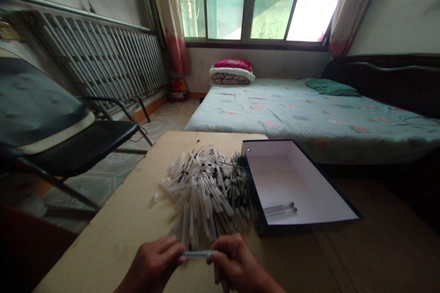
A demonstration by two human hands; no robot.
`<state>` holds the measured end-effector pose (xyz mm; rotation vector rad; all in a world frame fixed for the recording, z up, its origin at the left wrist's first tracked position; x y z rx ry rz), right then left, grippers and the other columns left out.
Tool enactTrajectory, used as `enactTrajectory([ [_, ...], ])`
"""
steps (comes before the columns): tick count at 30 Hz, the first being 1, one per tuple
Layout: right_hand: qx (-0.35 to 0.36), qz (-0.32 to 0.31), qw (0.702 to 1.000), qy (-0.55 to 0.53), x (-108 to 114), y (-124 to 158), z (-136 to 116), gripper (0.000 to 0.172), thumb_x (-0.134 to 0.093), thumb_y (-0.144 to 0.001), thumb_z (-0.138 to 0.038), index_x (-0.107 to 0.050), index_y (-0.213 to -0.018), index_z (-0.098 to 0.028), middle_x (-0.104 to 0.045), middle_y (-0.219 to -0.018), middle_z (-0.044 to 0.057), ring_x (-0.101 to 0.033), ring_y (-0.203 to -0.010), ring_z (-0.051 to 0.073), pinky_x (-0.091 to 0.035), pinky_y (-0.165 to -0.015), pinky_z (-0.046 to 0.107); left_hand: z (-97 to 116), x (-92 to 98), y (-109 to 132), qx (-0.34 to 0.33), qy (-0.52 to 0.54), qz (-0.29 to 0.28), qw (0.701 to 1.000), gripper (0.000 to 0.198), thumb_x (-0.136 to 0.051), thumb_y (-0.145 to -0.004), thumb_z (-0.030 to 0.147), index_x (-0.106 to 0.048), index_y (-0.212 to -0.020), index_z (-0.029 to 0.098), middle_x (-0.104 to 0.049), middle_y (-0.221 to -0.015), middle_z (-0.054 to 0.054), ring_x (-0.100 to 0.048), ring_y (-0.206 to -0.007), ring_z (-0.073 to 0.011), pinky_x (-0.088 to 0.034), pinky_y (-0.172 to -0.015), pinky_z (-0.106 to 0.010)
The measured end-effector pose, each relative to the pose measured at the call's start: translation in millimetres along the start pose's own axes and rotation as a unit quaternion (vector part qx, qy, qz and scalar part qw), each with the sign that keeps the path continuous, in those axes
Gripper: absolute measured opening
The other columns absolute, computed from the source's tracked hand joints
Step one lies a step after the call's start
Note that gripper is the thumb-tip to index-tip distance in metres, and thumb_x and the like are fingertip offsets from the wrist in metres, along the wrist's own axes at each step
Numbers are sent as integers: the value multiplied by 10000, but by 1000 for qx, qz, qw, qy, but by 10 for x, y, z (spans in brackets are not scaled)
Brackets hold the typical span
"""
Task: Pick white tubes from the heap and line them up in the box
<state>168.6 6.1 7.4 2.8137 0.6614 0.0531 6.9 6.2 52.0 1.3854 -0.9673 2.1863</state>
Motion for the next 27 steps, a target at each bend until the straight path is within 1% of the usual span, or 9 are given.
enactTrajectory([
  [5, -73, -39, 986, -142, -44, -5, 200, 405, -647, -720, -505, -601, -677, -105, -529, -433, -41, -359, -254, 9, -213, -266, 112, 107, 1, -12, -58, -76, 15, 995, 155, -503, -851, 198, -552, -704, 192, -557, -572, -5, -499, -494, -125, -281, -458, -251],
  [10, -81, -17, 974, -211, -63, -12, 302, 406, -687, -693, -490, -627, -674, -88, -543, -439, -27, -366, -245, 7, -213, -262, 113, 119, -4, -33, -65, -79, 19, 995, 131, -520, -844, 210, -576, -726, 197, -571, -577, -4, -520, -511, -138, -298, -465, -254],
  [12, -62, 32, 971, -227, -42, -39, 310, 410, -706, -675, -499, -628, -721, -99, -562, -468, -21, -416, -274, 29, -259, -277, 123, 57, -31, -42, -17, -39, 18, 999, 138, -505, -853, 217, -594, -749, 198, -591, -611, -16, -542, -529, -142, -326, -469, -243],
  [14, -9, 87, 966, -243, -25, -75, 274, 391, -740, -657, -470, -635, -793, -118, -601, -565, -7, -504, -375, 57, -357, -351, 149, -30, -75, -50, 64, 43, 12, 997, 171, -466, -873, 217, -615, -791, 196, -619, -671, -33, -578, -578, -146, -379, -507, -227],
  [17, 73, 146, 956, -243, -65, -115, 207, 328, -757, -678, -395, -655, -874, -152, -613, -683, -1, -551, -546, 79, -420, -495, 181, -82, -174, -66, 165, 198, 5, 966, 226, -440, -889, 244, -652, -824, 199, -643, -721, -45, -616, -666, -151, -441, -598, -218],
  [20, 97, 203, 950, -215, -118, -91, 151, 284, -721, -721, -404, -663, -874, -172, -589, -633, -11, -515, -564, 89, -398, -514, 189, -6, -268, -100, 195, 307, 13, 932, 248, -461, -877, 281, -695, -833, 214, -646, -695, -46, -619, -652, -158, -464, -603, -224],
  [22, 116, 247, 949, -161, -70, 14, 8, 263, -687, -747, -419, -657, -849, -178, -573, -613, -14, -496, -549, 94, -395, -515, 198, 25, -287, -101, 204, 342, 57, 915, 233, -494, -856, 302, -703, -921, 225, -662, -757, -61, -630, -699, -176, -484, -646, -246],
  [24, 151, 302, 939, -70, 115, 204, -266, 243, -619, -800, -425, -643, -860, -191, -560, -619, -15, -500, -548, 105, -410, -527, 209, -23, -270, -46, 227, 347, 135, 900, 265, -543, -822, 317, -676, -1037, 237, -669, -884, -79, -633, -798, -202, -492, -728, -280],
  [27, 213, 414, 877, 117, 667, 565, -818, 223, -495, -878, -395, -601, -959, -217, -594, -714, 7, -568, -659, 144, -447, -598, 230, -243, -286, 155, 307, 322, 225, 867, 283, -579, -795, 323, -661, -1052, 240, -658, -986, -87, -627, -882, -221, -488, -783, -302],
])
Point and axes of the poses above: each hand's wrist, its own y-axis away from the middle knuckle, its own x-axis out of the back of the hand, z = x × y, the point moved 6 cm from there along -y, towards the middle knuckle
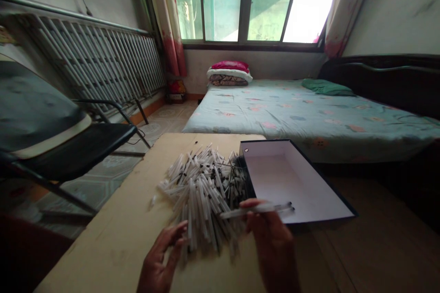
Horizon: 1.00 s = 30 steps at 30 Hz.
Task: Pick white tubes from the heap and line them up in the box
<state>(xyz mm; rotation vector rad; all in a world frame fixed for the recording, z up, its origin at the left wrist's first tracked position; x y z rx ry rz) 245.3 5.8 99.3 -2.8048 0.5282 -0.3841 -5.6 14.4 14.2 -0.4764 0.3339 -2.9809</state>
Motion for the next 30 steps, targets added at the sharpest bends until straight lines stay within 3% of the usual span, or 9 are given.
enactTrajectory([
  [2, 85, 34, 986, 139, 377, -363, -144, 194, -489, -880, -368, -588, -951, -216, -629, -870, 40, -591, -705, 151, -448, -629, 244, -217, 155, 8, 44, -1, 69, 997, 288, -583, -786, 355, -650, -1034, 224, -659, -995, -89, -637, -876, -227, -499, -770, -308],
  [4, 159, 4, 945, 284, 553, -711, -122, 166, -490, -875, -336, -578, -926, -204, -626, -924, 55, -585, -694, 146, -422, -618, 241, -413, 257, 20, 71, 2, 105, 992, 336, -596, -769, 389, -624, -1053, 212, -663, -975, -86, -649, -834, -224, -509, -751, -313],
  [5, 164, -60, 916, 361, 538, -861, -6, 149, -478, -881, -305, -572, -907, -193, -622, -887, 55, -579, -674, 142, -405, -607, 237, -488, 292, 28, 78, 5, 119, 990, 357, -600, -762, 403, -613, -1061, 208, -666, -958, -82, -651, -818, -222, -513, -738, -311],
  [8, 117, -281, 773, 557, 353, -1073, 544, 140, -459, -866, -175, -598, -841, -175, -628, -823, 62, -574, -661, 146, -333, -555, 227, -610, 338, 44, 91, 14, 148, 985, 405, -592, -752, 450, -600, -1067, 196, -671, -915, -74, -652, -773, -215, -522, -694, -301],
  [10, 102, -358, 722, 583, 224, -1067, 805, 157, -481, -826, -118, -621, -768, -161, -636, -759, 62, -570, -643, 146, -295, -533, 225, -617, 334, 39, 98, 13, 154, 983, 428, -588, -746, 474, -598, -1062, 185, -674, -874, -69, -648, -730, -206, -522, -665, -293],
  [13, 97, -393, 707, 581, 78, -1012, 1011, 214, -465, -816, -98, -628, -687, -146, -628, -671, 62, -555, -586, 139, -251, -506, 230, -594, 315, 11, 107, 10, 147, 983, 446, -579, -745, 491, -593, -1061, 177, -675, -818, -58, -638, -674, -192, -520, -642, -291],
  [16, 97, -414, 697, 578, 21, -969, 1131, 184, -478, -802, -100, -642, -730, -148, -643, -727, 72, -569, -616, 145, -237, -511, 230, -591, 317, -8, 122, 18, 144, 982, 459, -565, -750, 504, -583, -1065, 171, -672, -776, -50, -632, -647, -188, -517, -636, -299],
  [24, 73, -424, 698, 572, 70, -991, 1275, 146, -527, -768, -98, -651, -820, -154, -661, -850, 98, -604, -715, 180, -239, -525, 232, -572, 321, -21, 140, 44, 150, 978, 507, -568, -727, 543, -575, -1057, 158, -653, -715, -32, -609, -589, -174, -506, -604, -300],
  [30, 41, -433, 703, 563, 83, -925, 1385, 104, -592, -711, -80, -668, -715, -151, -665, -690, 63, -593, -600, 145, -222, -475, 214, -573, 321, -29, 152, 73, 157, 973, 539, -598, -690, 560, -586, -1039, 150, -647, -684, -21, -600, -567, -166, -504, -585, -291],
])
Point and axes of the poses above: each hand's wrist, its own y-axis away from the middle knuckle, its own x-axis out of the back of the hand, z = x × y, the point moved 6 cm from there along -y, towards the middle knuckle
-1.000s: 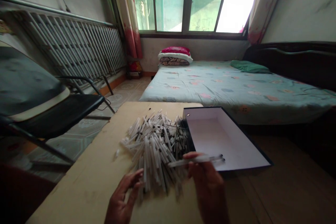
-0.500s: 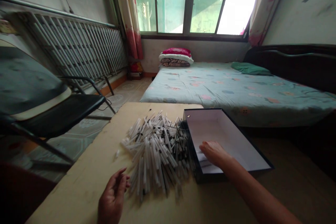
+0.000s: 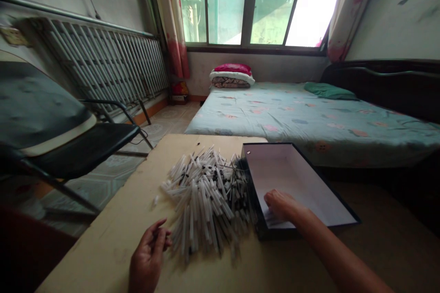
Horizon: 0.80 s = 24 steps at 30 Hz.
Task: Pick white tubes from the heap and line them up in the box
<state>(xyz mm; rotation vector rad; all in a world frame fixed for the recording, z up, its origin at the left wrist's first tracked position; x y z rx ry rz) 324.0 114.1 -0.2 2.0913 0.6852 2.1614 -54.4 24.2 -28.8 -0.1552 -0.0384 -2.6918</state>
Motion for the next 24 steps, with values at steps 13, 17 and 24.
enactTrajectory([
  [13, -25, 336, 931, -142, 924, 516, -531, 228, -387, -932, -283, -545, -799, -186, -603, -762, 46, -567, -679, 159, -363, -643, 251, 22, -5, 15, -1, 9, -6, 1000, 476, -635, -685, 521, -619, -1002, 166, -649, -658, -8, -606, -562, -164, -503, -579, -282],
  [17, 31, 298, 924, -237, 717, 556, -1174, 159, -424, -899, -191, -530, -780, -201, -598, -767, 29, -581, -683, 154, -381, -622, 231, 6, 0, 20, -1, 6, -9, 1000, 463, -626, -699, 513, -616, -1005, 166, -651, -659, -10, -607, -565, -160, -505, -582, -276],
  [24, -76, 268, 939, -201, 136, 286, -1372, 111, -464, -853, -84, -517, -812, -173, -611, -768, 57, -618, -697, 183, -350, -573, 235, 13, 6, 10, -1, 9, -10, 1000, 471, -635, -682, 526, -631, -983, 164, -653, -654, -9, -601, -537, -153, -504, -560, -273],
])
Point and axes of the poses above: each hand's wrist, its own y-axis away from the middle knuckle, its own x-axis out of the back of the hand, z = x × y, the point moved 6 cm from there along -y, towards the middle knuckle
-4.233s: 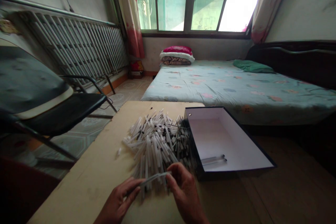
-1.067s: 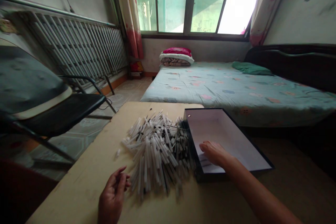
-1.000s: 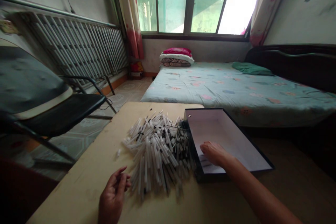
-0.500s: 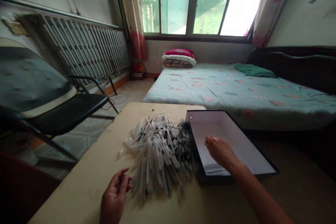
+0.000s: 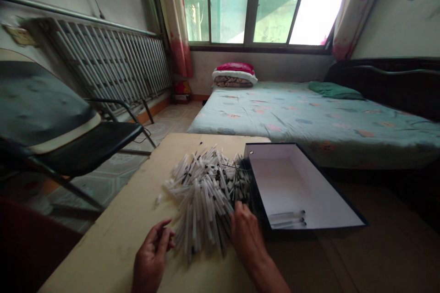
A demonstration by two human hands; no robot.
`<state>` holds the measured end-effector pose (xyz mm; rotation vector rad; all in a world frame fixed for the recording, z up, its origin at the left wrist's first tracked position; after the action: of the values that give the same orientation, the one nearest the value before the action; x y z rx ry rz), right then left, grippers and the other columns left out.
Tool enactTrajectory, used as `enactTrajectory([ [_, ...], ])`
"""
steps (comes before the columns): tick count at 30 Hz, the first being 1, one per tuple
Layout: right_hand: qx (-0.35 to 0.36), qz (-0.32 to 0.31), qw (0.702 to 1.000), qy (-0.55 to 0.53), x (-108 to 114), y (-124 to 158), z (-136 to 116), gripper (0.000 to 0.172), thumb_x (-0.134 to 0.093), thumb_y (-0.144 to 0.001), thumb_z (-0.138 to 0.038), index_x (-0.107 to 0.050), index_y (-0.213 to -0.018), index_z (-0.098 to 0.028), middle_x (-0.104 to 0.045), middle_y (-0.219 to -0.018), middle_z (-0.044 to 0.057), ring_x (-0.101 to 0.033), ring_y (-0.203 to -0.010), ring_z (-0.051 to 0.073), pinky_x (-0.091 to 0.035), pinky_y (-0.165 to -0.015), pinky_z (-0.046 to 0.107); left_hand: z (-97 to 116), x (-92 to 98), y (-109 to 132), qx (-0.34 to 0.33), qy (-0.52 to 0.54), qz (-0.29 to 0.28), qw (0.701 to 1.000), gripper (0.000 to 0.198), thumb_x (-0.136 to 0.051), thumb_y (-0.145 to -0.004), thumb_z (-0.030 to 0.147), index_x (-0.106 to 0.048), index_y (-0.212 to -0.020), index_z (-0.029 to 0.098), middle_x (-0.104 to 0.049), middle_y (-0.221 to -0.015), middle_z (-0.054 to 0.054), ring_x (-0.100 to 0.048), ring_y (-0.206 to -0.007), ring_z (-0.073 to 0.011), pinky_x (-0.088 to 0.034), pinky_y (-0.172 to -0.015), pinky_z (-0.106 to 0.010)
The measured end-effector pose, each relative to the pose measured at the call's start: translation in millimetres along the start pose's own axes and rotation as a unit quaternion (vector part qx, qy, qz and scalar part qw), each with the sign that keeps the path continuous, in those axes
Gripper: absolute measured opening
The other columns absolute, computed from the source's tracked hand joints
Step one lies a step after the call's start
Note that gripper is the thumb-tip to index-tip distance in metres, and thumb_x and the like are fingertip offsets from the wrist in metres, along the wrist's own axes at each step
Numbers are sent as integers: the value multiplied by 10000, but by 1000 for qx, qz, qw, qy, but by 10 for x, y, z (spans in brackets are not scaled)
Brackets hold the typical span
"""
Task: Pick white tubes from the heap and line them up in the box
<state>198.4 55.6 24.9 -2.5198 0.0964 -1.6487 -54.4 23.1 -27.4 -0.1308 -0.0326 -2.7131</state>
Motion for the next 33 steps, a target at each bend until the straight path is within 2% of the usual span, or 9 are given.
enactTrajectory([
  [4, 10, 23, 1000, -12, -1, 14, 5, 140, -451, -858, -88, -503, -771, -185, -608, -749, 50, -616, -693, 179, -360, -581, 236, -15, -4, -5, -12, -11, -6, 1000, 426, -614, -721, 490, -621, -1001, 169, -653, -662, -10, -596, -543, -150, -497, -564, -266],
  [9, 10, 80, 996, -29, 167, 172, 7, 178, -395, -909, -188, -499, -765, -207, -587, -730, 39, -603, -658, 182, -377, -582, 258, 81, -21, 16, -4, -15, -20, 1000, 422, -645, -681, 498, -652, -948, 172, -669, -686, -26, -610, -575, -169, -500, -586, -280],
  [13, 19, 122, 987, -100, 199, 348, -65, 197, -386, -921, -268, -533, -811, -199, -599, -751, 48, -609, -658, 184, -423, -601, 261, 184, -249, 92, 60, 12, -121, 991, 414, -681, -643, 500, -696, -873, 156, -667, -640, -37, -590, -551, -166, -477, -543, -270],
  [17, 42, 129, 972, -192, 42, 506, -302, 211, -412, -918, -308, -554, -808, -197, -600, -698, 23, -596, -597, 151, -431, -571, 223, 195, -594, 256, 169, 116, -219, 954, 496, -710, -617, 506, -693, -942, 132, -672, -660, -52, -524, -471, -115, -415, -456, -235],
  [20, 67, 97, 968, -221, -81, 541, -473, 227, -410, -917, -318, -553, -788, -198, -588, -679, 13, -578, -573, 140, -406, -551, 217, 166, -717, 327, 239, 212, -211, 924, 471, -731, -605, 491, -691, -911, 135, -616, -559, -12, -478, -438, -80, -357, -416, -190],
  [22, 84, 62, 971, -214, -99, 475, -505, 214, -421, -915, -312, -552, -788, -201, -590, -686, 12, -579, -593, 141, -397, -561, 218, 134, -709, 329, 271, 247, -189, 911, 410, -760, -588, 449, -691, -845, 136, -565, -496, 18, -469, -429, -69, -356, -421, -174],
  [24, 69, 52, 979, -184, -43, 324, -418, 203, -411, -921, -276, -545, -787, -202, -592, -708, 17, -583, -637, 149, -399, -598, 228, 97, -636, 299, 287, 268, -155, 906, 357, -782, -573, 401, -679, -798, 143, -578, -522, 21, -496, -445, -70, -388, -442, -174],
  [28, -9, 99, 993, -68, 140, -79, -102, 130, -417, -873, -132, -537, -871, -181, -579, -835, 61, -575, -755, 181, -400, -664, 257, 34, -464, 228, 291, 291, -107, 905, 314, -777, -584, 362, -651, -787, 158, -646, -613, -1, -572, -504, -99, -436, -463, -189],
  [33, -4, 54, 997, 50, 39, -370, -10, 195, -517, -753, -78, -528, -932, -153, -549, -887, 76, -575, -786, 193, -380, -625, 244, 8, -397, 212, 291, 296, -108, 903, 309, -768, -599, 358, -637, -788, 151, -669, -632, -15, -586, -501, -102, -443, -459, -194],
])
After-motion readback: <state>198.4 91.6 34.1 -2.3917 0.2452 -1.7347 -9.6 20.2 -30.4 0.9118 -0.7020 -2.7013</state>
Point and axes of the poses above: each hand's wrist, its own y-axis away from the middle knuckle, its own x-axis out of the back of the hand, z = x × y, the point moved 6 cm from there along -y, towards the middle knuckle
